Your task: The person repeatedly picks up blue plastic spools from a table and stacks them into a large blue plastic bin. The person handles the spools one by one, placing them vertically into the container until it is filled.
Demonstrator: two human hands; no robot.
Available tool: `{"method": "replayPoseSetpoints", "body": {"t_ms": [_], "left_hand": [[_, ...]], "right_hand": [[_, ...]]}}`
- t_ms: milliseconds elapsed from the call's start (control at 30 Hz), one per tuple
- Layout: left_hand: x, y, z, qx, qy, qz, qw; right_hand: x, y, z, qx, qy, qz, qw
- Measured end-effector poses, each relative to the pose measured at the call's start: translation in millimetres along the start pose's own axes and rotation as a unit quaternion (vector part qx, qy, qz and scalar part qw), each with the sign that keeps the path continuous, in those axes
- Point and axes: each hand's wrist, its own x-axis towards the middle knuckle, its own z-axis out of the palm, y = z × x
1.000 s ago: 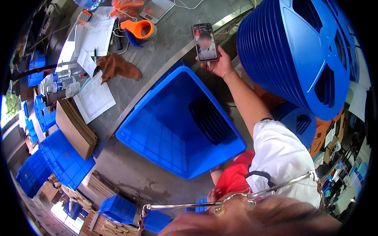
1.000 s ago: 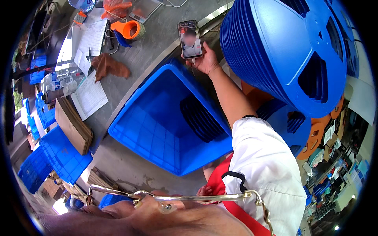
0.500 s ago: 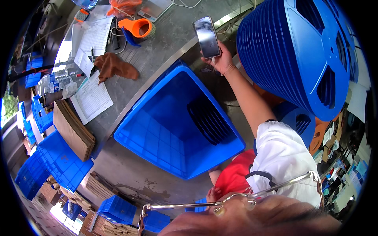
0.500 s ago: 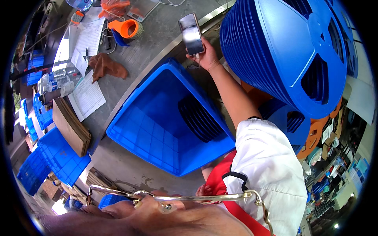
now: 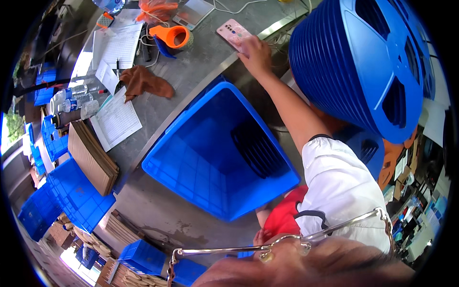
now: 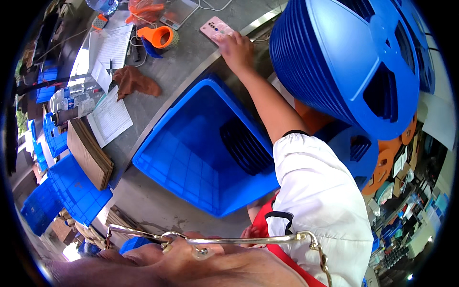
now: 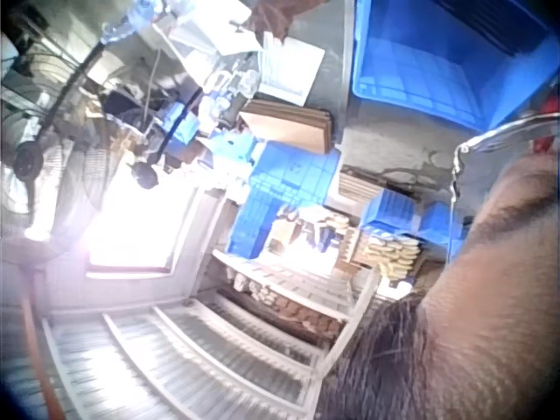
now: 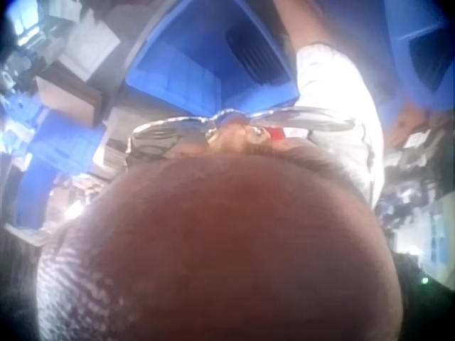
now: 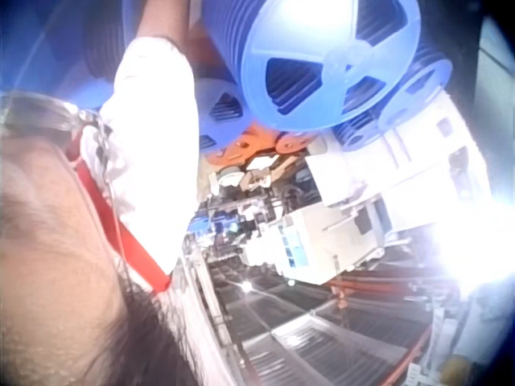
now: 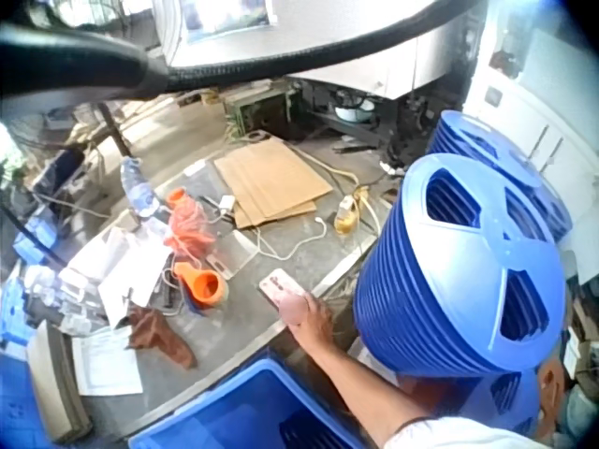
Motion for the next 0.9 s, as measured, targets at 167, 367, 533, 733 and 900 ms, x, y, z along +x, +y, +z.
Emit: {"method": "replayPoseSetpoints", "body": {"t_ms": [167,367,533,733,900], "left_hand": [[-24,30,12,0.068,-0.024,0.029,0.997],[-59,92,39,0.199,-0.067,0.067,0.975],[-75,131,34,0.24,-0.071,0.094,0.963],[-98,160,21,0.331,-0.095,0.123,0.931],[-126,192,9,0.381,-0.111,0.183,0.9]], "right_hand": [[-51,-35,-58,0.141,-0.029,0.053,0.988],[-185,-116,-228,0.273,-0.14,0.163,0.938],[-259,-114,-369,0.113,-0.085,0.185,0.972],[-312,-87,-388,-0.121,-0.066,0.288,0.948],[-323,-92,-372,-0.156,-0.064,0.317,0.933]]}}
